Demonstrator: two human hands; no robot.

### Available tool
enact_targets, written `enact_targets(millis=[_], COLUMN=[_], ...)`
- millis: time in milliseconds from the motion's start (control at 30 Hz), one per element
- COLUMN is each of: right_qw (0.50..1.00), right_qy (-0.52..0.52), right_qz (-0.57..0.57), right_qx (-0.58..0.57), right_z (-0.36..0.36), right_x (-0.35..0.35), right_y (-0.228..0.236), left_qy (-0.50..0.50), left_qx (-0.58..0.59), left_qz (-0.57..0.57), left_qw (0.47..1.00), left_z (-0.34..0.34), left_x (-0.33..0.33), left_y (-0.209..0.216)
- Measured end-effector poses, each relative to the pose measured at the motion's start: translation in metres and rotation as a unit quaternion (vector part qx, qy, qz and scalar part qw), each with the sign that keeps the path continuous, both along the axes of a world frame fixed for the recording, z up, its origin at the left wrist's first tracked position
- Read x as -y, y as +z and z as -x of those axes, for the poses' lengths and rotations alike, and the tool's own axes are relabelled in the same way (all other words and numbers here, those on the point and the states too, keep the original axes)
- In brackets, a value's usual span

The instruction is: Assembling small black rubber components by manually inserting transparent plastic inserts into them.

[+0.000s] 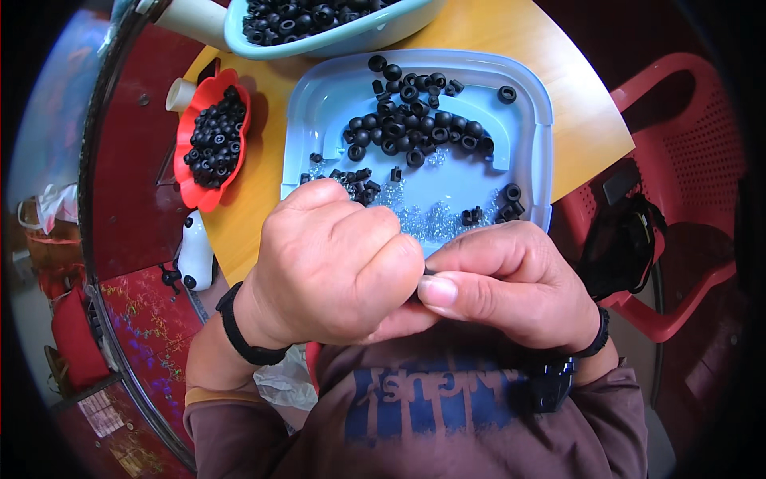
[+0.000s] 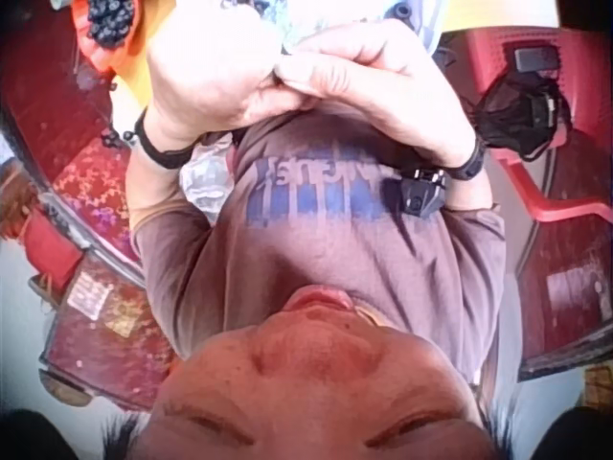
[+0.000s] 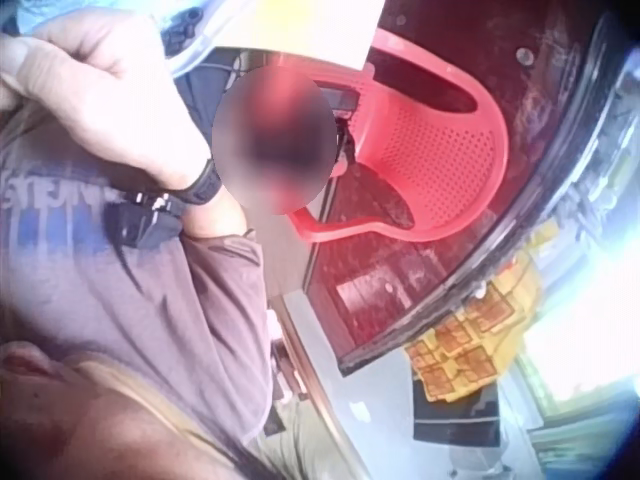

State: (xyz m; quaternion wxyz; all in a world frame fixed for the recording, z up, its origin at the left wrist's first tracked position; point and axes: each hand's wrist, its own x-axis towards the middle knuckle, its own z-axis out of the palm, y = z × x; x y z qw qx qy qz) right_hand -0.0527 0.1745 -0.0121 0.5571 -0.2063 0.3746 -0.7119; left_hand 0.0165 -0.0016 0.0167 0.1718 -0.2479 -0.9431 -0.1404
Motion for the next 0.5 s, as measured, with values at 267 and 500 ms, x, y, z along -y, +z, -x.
enact_targets(millis=[267,500], right_qw=[0.989,0.992], right_qy=[0.117,0.101], right_qz=[0.049,0.068], right_qx=[0.08,-0.016], right_z=[-0.017,-0.045], right_x=[-0.026,-0.061], right_y=[0.024,0.018], left_qy=[0.003,-0.007], left_qx=[-0.004,-0.036], left_qz=[0.053,-0.003], left_qw=[0.999,0.999], left_z=[-0.036,-0.065], left_x=[-0.029,-0.072], left_y=[0.034,0.039])
